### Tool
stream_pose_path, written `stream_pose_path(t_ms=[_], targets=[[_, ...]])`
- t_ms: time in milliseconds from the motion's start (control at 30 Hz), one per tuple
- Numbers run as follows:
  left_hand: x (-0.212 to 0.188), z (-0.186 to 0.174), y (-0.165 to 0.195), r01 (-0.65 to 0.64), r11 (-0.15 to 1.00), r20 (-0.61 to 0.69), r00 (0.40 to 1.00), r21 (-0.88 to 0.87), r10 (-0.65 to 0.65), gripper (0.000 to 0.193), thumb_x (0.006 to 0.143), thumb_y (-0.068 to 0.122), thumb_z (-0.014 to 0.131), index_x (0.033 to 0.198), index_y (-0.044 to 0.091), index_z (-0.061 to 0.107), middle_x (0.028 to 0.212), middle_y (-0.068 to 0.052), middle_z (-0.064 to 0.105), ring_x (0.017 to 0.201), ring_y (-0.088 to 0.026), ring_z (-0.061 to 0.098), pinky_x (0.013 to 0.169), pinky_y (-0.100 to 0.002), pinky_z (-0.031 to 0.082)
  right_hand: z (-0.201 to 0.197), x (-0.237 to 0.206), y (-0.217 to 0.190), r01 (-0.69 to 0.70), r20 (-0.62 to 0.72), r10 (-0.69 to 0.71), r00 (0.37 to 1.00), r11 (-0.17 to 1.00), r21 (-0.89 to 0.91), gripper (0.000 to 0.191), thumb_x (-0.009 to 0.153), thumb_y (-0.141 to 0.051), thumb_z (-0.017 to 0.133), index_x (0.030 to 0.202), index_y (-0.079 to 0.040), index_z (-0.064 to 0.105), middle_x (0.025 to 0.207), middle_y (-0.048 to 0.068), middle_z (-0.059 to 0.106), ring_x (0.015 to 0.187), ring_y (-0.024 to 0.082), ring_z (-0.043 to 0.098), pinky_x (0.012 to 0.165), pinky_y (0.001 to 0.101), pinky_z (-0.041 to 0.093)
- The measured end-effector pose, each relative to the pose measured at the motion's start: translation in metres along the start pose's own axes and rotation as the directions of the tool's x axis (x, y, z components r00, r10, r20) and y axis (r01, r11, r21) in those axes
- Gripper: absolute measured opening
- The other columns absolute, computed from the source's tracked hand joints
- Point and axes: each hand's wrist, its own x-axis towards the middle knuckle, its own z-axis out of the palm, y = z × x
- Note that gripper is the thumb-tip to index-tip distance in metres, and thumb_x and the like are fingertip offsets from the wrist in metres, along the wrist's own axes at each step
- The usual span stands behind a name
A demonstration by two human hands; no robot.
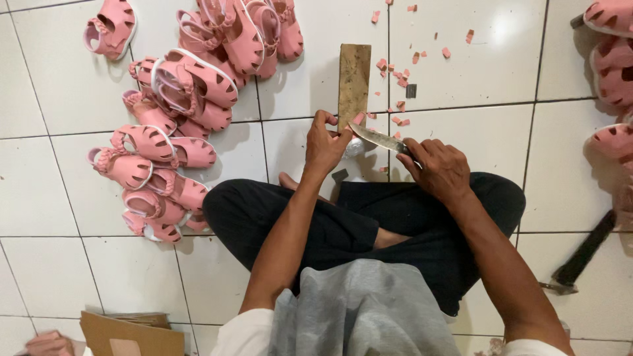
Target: The person sits on the floor trimming excess pink material from children's sandals with a knife, holding each shoe against a wooden block and cutting along the sole edge. They place finished sandals into piles on the floor and pick up the next shoe to continue trimming.
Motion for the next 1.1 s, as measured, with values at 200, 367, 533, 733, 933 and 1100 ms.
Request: stream_pose_path(t_ms=[200,367,533,733,933,1100], targets=[[0.003,-0.003,-0.002,0.01,1.0,0.036,0.999,-0.011,-0.01,0.04,0.084,0.026,0.075,0.107,0.002,0.052,0.099,-0.011,0.064,0.077,-0.023,0.075,0.068,-0.037,0.057,0.005,0.002,-0.002,0.008,-0.012,-0.008,1.0,0.998,-0.058,0.028,0.097,-0.039,0.076,0.112,-0.016,0.072,0.076,-0.001,0.059,0.072,0.015,0.062,0.061,0.031,0.046],[0.004,-0.001,-0.002,-0.014,1.0,0.015,1.0,-0.005,0.015,0.04,0.082,0.025,0.074,0.108,0.003,0.052,0.101,-0.011,0.066,0.076,-0.024,0.075,0.07,-0.037,0.057,0.003,-0.002,-0.003,0.005,-0.025,-0.008,1.0,0.995,-0.097,0.032,0.095,-0.04,0.077,0.115,-0.015,0.073,0.075,-0.001,0.058,0.071,0.014,0.06,0.059,0.0299,0.044],[0.005,-0.005,-0.001,-0.015,1.0,0.05,0.999,0.023,0.014,0.039,0.084,0.026,0.074,0.107,0.004,0.051,0.101,-0.01,0.065,0.076,-0.022,0.074,0.069,-0.037,0.056,0.008,0.001,-0.006,0.006,-0.046,-0.009,0.999,0.997,-0.08,0.032,0.097,-0.039,0.078,0.118,-0.016,0.074,0.077,-0.001,0.058,0.072,0.014,0.059,0.061,0.0304,0.044],[0.007,-0.004,0.004,-0.003,0.999,0.022,1.0,0.043,0.002,0.038,0.082,0.023,0.074,0.106,0.004,0.051,0.099,-0.01,0.065,0.073,-0.023,0.071,0.068,-0.038,0.055,0.008,-0.002,-0.004,-0.012,-0.075,0.007,0.997,0.998,-0.067,0.032,0.096,-0.039,0.078,0.117,-0.015,0.074,0.078,0.0,0.06,0.073,0.016,0.06,0.06,0.0312,0.045],[0.009,-0.003,0.006,-0.003,1.0,0.028,1.0,0.026,0.002,0.037,0.084,0.025,0.072,0.106,0.005,0.051,0.1,-0.01,0.064,0.073,-0.023,0.071,0.069,-0.038,0.054,0.016,0.005,-0.005,-0.021,-0.076,0.019,0.997,1.0,-0.023,0.03,0.098,-0.037,0.078,0.118,-0.014,0.074,0.079,-0.001,0.061,0.073,0.016,0.061,0.062,0.0315,0.046],[0.01,-0.001,0.005,0.001,0.999,0.014,1.0,0.049,-0.002,0.038,0.082,0.025,0.073,0.106,0.005,0.052,0.099,-0.01,0.064,0.073,-0.025,0.07,0.069,-0.039,0.054,0.014,0.001,0.0,-0.024,-0.069,0.021,0.997,0.999,-0.036,0.031,0.097,-0.037,0.078,0.116,-0.014,0.074,0.077,0.0,0.06,0.07,0.016,0.06,0.06,0.0317,0.045]])
